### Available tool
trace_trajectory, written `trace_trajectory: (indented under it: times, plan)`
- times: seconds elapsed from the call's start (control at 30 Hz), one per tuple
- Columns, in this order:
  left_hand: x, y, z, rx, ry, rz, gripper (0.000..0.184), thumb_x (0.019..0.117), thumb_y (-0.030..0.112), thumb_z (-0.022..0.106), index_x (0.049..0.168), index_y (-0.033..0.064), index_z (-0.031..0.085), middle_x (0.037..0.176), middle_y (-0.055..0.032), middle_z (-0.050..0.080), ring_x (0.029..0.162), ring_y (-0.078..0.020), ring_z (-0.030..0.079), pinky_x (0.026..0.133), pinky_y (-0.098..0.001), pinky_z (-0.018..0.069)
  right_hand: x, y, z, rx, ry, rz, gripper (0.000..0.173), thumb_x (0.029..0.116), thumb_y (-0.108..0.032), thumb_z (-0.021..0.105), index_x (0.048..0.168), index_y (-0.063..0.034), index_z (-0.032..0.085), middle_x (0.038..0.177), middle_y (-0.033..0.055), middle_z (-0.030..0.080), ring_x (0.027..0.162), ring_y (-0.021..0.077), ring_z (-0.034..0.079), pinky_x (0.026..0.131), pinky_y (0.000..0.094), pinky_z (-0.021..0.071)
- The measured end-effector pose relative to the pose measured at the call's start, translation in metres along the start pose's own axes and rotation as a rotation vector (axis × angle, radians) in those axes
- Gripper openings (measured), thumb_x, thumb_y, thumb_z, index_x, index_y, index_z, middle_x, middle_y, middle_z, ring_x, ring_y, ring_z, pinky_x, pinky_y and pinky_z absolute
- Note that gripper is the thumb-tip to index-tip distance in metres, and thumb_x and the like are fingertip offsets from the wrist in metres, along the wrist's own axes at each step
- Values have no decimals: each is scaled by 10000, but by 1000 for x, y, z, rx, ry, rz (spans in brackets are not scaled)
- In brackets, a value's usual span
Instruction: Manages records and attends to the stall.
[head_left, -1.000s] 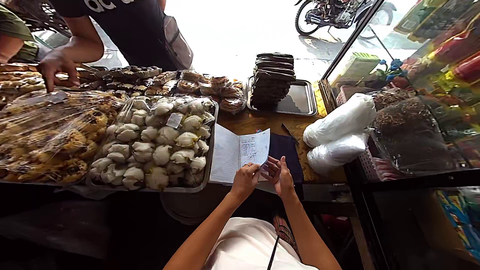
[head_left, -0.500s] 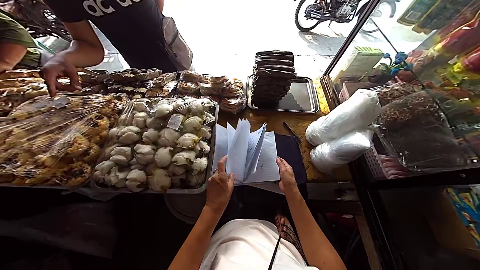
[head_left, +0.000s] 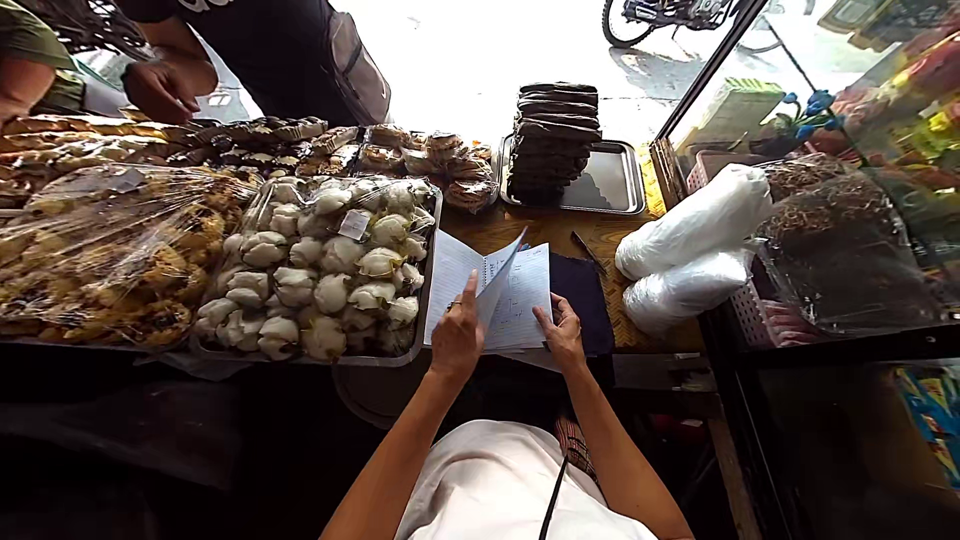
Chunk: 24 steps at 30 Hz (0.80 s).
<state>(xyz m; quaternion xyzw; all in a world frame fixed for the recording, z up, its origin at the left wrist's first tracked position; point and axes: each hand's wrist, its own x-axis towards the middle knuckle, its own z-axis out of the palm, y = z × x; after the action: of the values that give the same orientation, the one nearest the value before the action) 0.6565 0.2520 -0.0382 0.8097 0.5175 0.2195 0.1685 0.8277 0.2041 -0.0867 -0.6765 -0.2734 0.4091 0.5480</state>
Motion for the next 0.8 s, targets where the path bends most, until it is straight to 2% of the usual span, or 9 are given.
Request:
trace_trajectory:
  times: [0.1,0.17,0.23,0.33,0.5,0.6,0.67,0.7,0.8]
  plan:
    - [-15,-3,-7,106,151,155,902,730,-45,772,1537,-66,368,1529,-379,372,1384,-560,419,1010,-662,431,3,1,-4,150,34,147,354,1071,-11,455,1417,59,473,1112,213,659,856,156,682,772,299,571]
    - [-14,8,19,-138,39,234,804,854,145,770,1522,-85,386,1597,-342,300,1483,-479,333,1154,-587,370,2,-2,-5,270,31,260,346,1104,-65,386,1433,16,457,1123,189,640,863,175,672,738,321,572]
    - [-3,15,56,-419,-156,100,907,906,359,758,1544,-110,315,1629,-311,266,1518,-408,302,1219,-506,307,2,-4,-5,358,21,333,373,1134,-194,332,1435,-20,467,1158,171,643,941,197,669,787,355,572]
    - [18,7,95,-535,-348,-126,1065,876,438,777,1571,-124,199,1661,-321,139,1569,-393,156,1278,-479,150,3,-8,-5,411,-17,371,569,1135,-418,197,1467,-35,457,1254,172,632,1044,224,654,845,382,557]
    - [24,-6,75,-498,-198,-237,407,995,114,627,1335,-108,600,1532,-314,435,1423,-410,459,1185,-465,365,3,-4,-6,355,22,357,596,1129,-446,226,1474,-24,468,1256,189,644,1038,230,664,861,383,552]
    - [12,-10,54,-415,234,-153,584,889,-121,508,1462,-165,404,1549,-373,358,1449,-471,391,1191,-500,342,-2,-4,-5,299,41,307,398,1124,-254,401,1405,11,496,1127,172,660,904,174,674,760,325,571]
    - [0,-8,56,-316,450,158,723,802,-64,541,1483,-180,326,1559,-441,246,1477,-555,275,1200,-589,286,-4,-1,-4,307,60,314,379,1118,-209,419,1417,15,483,1134,175,651,898,167,671,753,318,569]
    - [-4,-1,57,-310,459,291,658,851,8,559,1464,-144,372,1533,-429,312,1469,-534,315,1193,-613,272,-3,0,-3,326,72,323,398,1127,-233,389,1428,13,476,1157,180,646,926,172,668,778,328,567]
    - [-6,23,76,-378,152,350,727,915,283,675,1445,-156,443,1515,-363,427,1459,-464,394,1200,-631,266,-1,-2,-1,446,91,354,538,1140,-377,244,1441,4,474,1227,164,643,1034,175,655,881,346,550]
